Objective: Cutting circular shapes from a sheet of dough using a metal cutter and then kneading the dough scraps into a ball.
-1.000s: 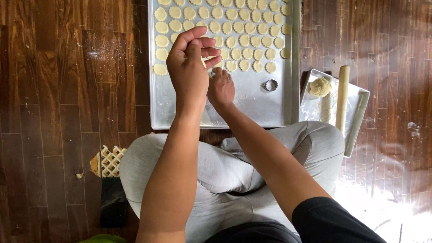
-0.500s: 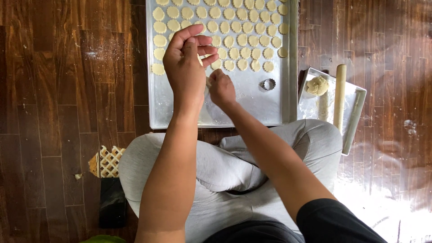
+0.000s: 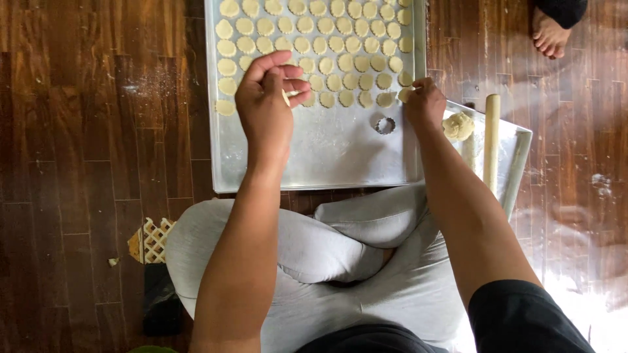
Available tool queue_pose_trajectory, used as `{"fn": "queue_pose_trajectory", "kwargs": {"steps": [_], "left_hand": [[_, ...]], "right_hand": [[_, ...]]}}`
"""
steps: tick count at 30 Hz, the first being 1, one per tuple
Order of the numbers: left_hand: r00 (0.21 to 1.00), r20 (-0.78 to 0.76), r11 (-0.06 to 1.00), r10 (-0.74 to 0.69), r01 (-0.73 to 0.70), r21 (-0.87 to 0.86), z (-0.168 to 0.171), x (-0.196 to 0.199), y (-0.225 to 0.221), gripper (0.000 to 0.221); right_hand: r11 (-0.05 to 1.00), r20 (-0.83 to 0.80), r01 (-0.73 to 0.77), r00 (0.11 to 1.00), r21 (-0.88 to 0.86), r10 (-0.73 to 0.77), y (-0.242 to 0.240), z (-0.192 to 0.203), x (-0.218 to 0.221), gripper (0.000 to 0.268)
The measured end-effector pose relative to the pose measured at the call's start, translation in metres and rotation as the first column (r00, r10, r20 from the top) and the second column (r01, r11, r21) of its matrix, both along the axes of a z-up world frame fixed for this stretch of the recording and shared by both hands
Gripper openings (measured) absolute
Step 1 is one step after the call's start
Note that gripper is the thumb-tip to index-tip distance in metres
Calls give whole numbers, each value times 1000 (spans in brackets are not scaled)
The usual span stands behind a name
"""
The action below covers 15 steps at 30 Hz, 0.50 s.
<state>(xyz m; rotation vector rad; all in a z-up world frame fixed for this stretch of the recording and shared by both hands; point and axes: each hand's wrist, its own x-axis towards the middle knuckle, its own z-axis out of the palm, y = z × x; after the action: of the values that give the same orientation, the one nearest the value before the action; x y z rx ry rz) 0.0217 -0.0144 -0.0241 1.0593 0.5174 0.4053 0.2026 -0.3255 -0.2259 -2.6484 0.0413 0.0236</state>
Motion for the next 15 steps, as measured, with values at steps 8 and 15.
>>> {"fn": "queue_pose_trajectory", "kwargs": {"steps": [8, 15], "left_hand": [[995, -71, 997, -71, 72, 8, -11, 5, -13, 26], [971, -186, 979, -151, 173, 106, -36, 11, -34, 34]], "right_hand": [[969, 209, -33, 974, -243, 85, 7, -31, 3, 7], [941, 259, 31, 964, -337, 61, 4, -53, 6, 34]]}}
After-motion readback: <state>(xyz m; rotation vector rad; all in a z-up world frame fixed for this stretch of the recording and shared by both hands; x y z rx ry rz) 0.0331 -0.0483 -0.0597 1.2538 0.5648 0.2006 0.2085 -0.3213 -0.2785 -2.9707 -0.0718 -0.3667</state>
